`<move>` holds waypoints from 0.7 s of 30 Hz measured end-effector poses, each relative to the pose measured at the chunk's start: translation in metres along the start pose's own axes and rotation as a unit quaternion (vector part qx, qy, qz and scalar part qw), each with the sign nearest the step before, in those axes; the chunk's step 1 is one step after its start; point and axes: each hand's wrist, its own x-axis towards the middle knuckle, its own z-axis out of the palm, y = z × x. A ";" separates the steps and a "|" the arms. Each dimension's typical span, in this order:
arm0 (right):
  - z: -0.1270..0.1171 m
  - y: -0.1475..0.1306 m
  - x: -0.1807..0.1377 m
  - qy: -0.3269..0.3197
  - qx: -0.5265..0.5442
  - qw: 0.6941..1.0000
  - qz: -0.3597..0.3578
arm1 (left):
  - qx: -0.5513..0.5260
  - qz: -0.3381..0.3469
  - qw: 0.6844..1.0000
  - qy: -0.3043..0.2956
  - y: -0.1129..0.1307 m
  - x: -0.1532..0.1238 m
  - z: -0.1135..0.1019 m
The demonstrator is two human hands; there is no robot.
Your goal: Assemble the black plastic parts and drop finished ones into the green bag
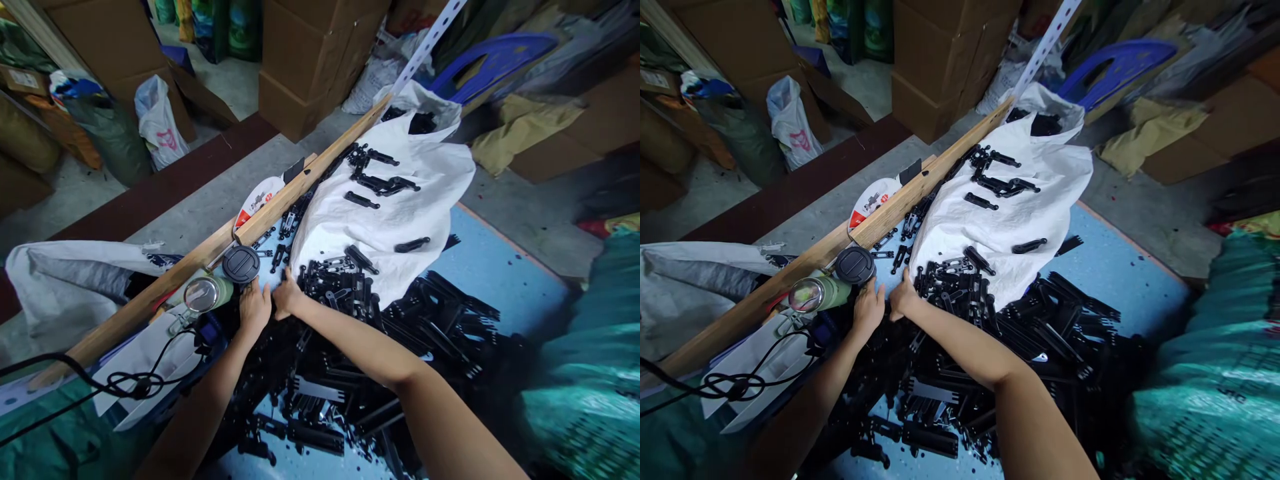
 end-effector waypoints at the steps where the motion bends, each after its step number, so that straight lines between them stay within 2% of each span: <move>1: 0.012 -0.007 -0.008 -0.006 0.005 1.000 -0.010 | 0.003 0.012 1.000 -0.007 0.000 -0.002 0.000; 4: 0.044 -0.012 -0.038 0.014 0.084 0.995 -0.043 | -0.004 0.063 0.998 -0.017 0.001 -0.010 0.001; 7: 0.062 0.006 -0.073 0.119 0.192 0.972 -0.071 | -0.027 0.095 0.995 0.005 0.011 -0.018 0.004; 10: 0.065 0.033 -0.106 0.223 0.268 0.935 -0.058 | -0.064 0.118 0.991 0.020 0.031 -0.011 0.008; 13: 0.059 0.066 -0.129 0.276 0.265 0.923 -0.028 | -0.078 0.094 0.992 -0.002 0.057 0.011 0.011; 15: 0.055 0.095 -0.138 0.306 0.248 0.919 0.013 | -0.061 0.043 0.997 -0.029 0.074 0.030 0.013; 17: 0.053 0.123 -0.140 0.351 0.236 0.899 0.115 | -0.047 0.027 0.998 -0.018 0.089 0.047 0.015; 19: 0.056 0.138 -0.134 0.375 0.216 0.870 0.237 | -0.050 0.088 0.995 0.016 0.103 0.060 0.018; 21: 0.065 0.131 -0.123 0.349 0.208 0.873 0.271 | -0.061 0.182 0.981 0.020 0.115 0.068 0.023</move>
